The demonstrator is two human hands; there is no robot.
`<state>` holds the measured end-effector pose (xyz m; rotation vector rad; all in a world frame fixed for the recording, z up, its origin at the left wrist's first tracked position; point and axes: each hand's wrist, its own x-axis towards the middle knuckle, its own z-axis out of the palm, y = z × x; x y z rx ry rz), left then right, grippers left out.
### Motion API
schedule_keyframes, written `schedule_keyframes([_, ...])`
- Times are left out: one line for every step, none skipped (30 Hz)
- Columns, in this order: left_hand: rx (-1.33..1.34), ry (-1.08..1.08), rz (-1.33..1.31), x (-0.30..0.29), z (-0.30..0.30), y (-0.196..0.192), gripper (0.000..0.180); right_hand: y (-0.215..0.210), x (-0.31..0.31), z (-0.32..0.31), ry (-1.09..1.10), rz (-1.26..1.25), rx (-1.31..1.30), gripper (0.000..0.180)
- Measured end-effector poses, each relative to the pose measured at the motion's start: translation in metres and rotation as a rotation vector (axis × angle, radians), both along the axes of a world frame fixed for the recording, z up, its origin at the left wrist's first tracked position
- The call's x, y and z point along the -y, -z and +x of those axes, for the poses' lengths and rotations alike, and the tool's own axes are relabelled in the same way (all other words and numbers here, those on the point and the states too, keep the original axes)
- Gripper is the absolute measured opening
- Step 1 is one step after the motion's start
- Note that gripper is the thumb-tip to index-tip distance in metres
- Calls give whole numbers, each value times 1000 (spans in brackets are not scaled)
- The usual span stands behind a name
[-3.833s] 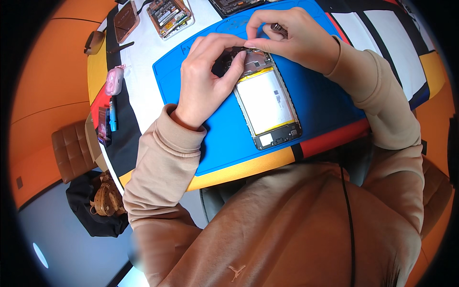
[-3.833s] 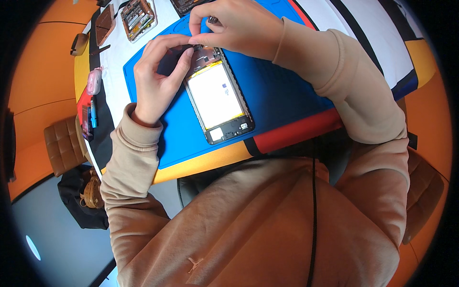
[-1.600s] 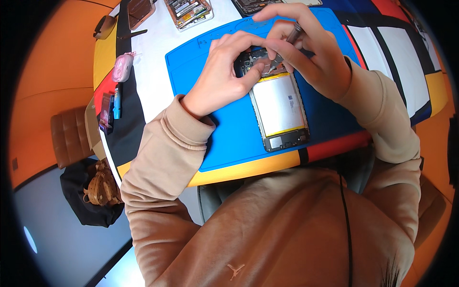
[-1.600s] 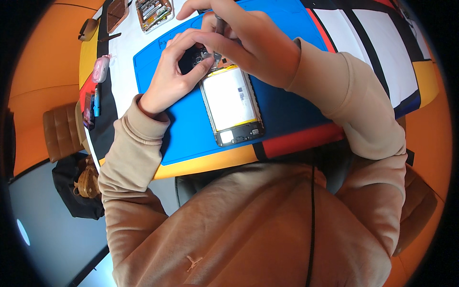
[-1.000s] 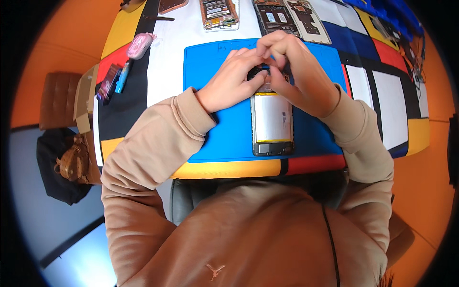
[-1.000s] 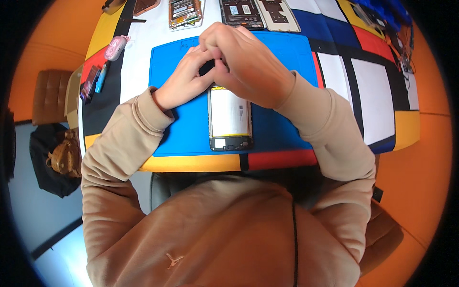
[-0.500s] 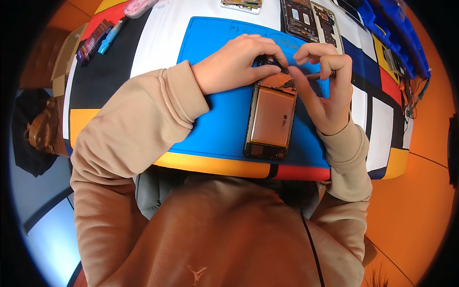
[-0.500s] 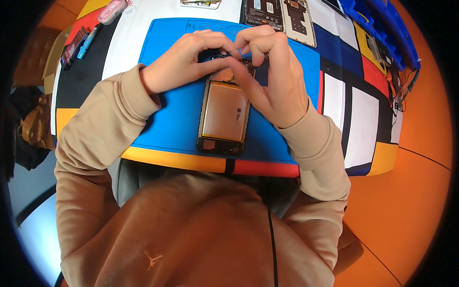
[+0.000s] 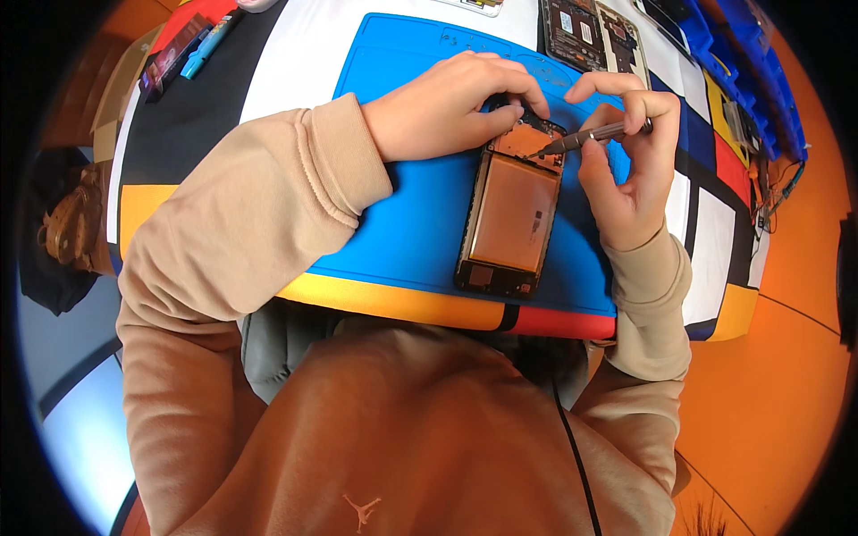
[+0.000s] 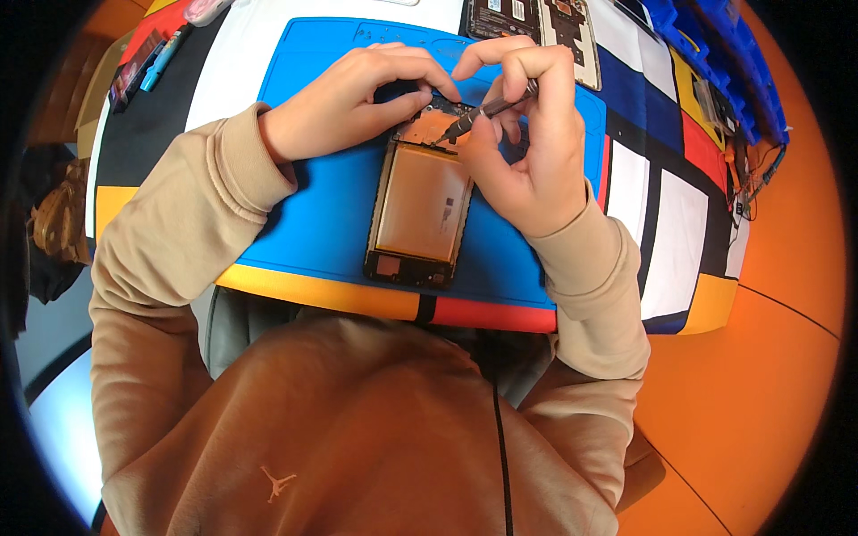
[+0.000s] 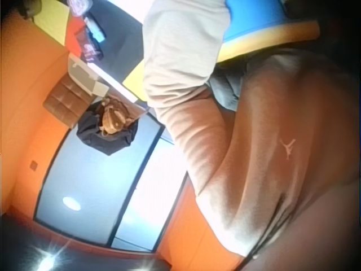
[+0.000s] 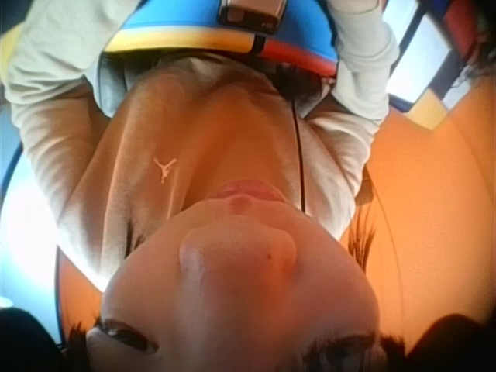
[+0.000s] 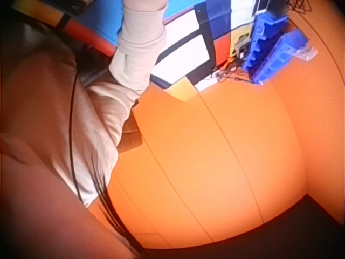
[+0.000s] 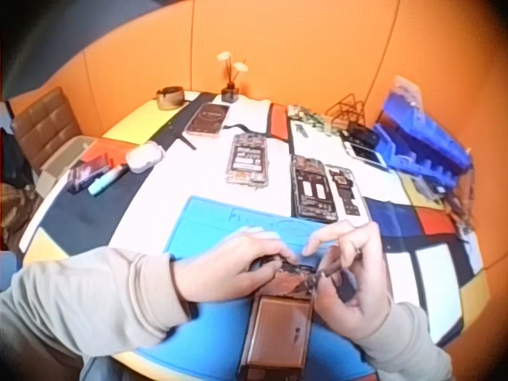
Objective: The person uses a screwdriver to remove screws from a smartphone motherboard and then from the phone's internal frame. The person handles the motherboard, phone frame, and screwdriver throughout the clip.
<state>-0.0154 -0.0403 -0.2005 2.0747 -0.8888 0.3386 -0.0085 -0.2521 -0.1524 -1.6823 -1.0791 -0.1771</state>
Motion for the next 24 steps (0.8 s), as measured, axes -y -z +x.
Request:
schedule_keyframes([-7,-3,1,0,0,0,18,0,0,0,9,-35,15,36])
schedule_keyframes([-7,-11,12,0,0,1,18,1,-1,-1,34,-41,13,36])
schedule_keyframes([6,-20,22,0,-1,1,18,1,-1,-1,55,-72,22,37])
schedule_keyframes([1,-21,19,0,-1,1,18,1,-1,-1,46,-46,11,37])
schedule_keyframes([8,-21,15,0,0,1,18,1,-1,-1,33,-44,10,36])
schedule_keyframes([16,-28,27,0,0,1,18,0,-1,-1,23,-31,9,36])
schedule_keyframes([-8,-13,13,0,0,1,18,0,0,-1,17,-42,18,36])
schedule_keyframes([-31,-6,15,-1,0,0,18,0,0,-1,13,-42,26,36])
schedule_keyframes([-54,2,15,-1,0,0,17,-1,0,-1,18,-25,25,36])
schedule_keyframes([-62,4,10,-1,0,0,17,0,0,-2,19,-46,39,36])
schedule_keyframes([-69,5,4,-1,1,1,17,0,0,-2,29,-49,44,36])
schedule_keyframes([-75,6,-1,0,1,1,17,0,0,-2,39,-51,49,36])
schedule_keyframes([-63,1,-1,0,1,1,17,0,0,-3,26,-32,49,36])
schedule_keyframes([-50,-4,0,0,1,1,17,0,0,-3,14,-12,48,36])
schedule_keyframes([-37,-9,1,0,0,1,17,0,0,-3,6,9,41,36])
schedule_keyframes([-46,-9,-1,0,0,1,17,-1,0,-4,14,30,23,36])
schedule_keyframes([-55,-7,-5,0,0,0,17,-2,1,-4,27,51,-3,37])
schedule_keyframes([-64,-8,-3,0,0,-1,17,-2,1,-5,48,91,-34,37])
schedule_keyframes([-51,-6,-16,0,0,-2,17,-3,2,-4,66,94,-43,37])
schedule_keyframes([-39,-5,-24,-1,-1,-4,18,-3,2,-4,93,116,-59,37])
schedule_keyframes([-25,-7,-30,-1,-2,-5,18,-3,3,-3,120,134,-63,38])
schedule_keyframes([-26,0,-36,-1,-3,-6,18,-2,3,-2,152,157,-85,37])
schedule_keyframes([-28,3,-41,-1,-5,-8,17,-2,3,-2,147,178,-96,37])
schedule_keyframes([-30,6,-46,-1,-5,-9,17,-1,3,0,141,198,-109,37])
